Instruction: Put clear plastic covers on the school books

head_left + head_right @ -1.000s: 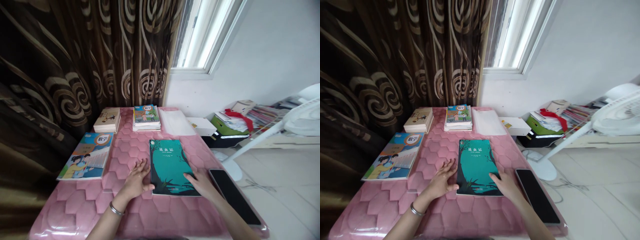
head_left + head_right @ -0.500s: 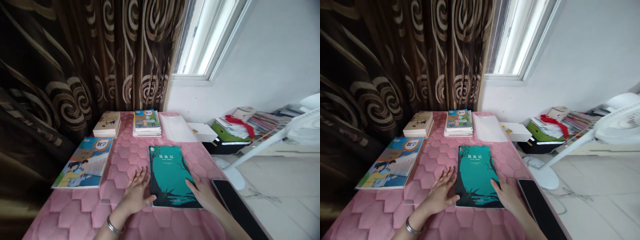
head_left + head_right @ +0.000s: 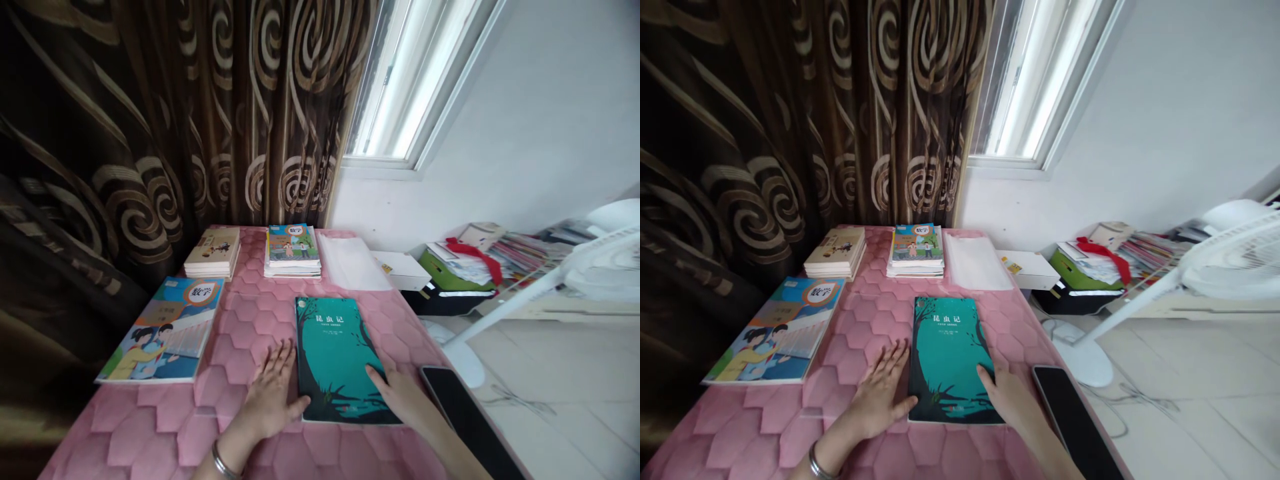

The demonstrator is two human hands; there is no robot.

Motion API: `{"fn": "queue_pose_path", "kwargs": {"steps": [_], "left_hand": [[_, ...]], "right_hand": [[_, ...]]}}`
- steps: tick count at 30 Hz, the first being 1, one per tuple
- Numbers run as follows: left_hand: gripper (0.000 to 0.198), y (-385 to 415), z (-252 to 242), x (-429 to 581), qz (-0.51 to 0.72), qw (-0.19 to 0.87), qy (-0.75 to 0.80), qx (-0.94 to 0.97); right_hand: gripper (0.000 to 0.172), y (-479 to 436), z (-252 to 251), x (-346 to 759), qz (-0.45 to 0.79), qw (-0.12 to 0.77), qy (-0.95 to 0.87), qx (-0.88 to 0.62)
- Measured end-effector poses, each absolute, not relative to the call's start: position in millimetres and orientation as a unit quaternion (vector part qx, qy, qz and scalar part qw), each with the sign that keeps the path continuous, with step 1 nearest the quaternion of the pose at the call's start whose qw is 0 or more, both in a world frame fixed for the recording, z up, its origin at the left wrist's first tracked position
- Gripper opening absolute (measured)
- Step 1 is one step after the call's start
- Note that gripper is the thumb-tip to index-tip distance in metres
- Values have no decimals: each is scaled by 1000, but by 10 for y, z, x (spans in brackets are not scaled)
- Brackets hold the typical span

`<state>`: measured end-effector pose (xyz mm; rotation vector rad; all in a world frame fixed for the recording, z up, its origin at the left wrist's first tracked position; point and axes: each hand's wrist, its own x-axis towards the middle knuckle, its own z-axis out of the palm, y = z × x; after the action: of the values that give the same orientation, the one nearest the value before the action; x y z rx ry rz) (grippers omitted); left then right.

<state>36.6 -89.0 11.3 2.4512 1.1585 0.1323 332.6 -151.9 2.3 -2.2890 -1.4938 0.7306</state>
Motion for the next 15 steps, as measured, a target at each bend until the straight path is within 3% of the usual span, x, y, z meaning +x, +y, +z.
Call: {"fn": "queue_pose_path", "kwargs": {"steps": [8, 13, 15], "left_hand": [[77, -908, 116, 402, 42, 176, 419, 890], [77, -899, 85, 399, 41, 164, 415, 894], [77, -899, 88, 399, 43, 167, 414, 894]], "right_hand": [[40, -1252, 119, 3349, 145, 200, -503, -828], [28, -1052, 94, 3410, 195, 229, -517, -802], [31, -1020, 102, 3454, 221, 222, -518, -796]]}}
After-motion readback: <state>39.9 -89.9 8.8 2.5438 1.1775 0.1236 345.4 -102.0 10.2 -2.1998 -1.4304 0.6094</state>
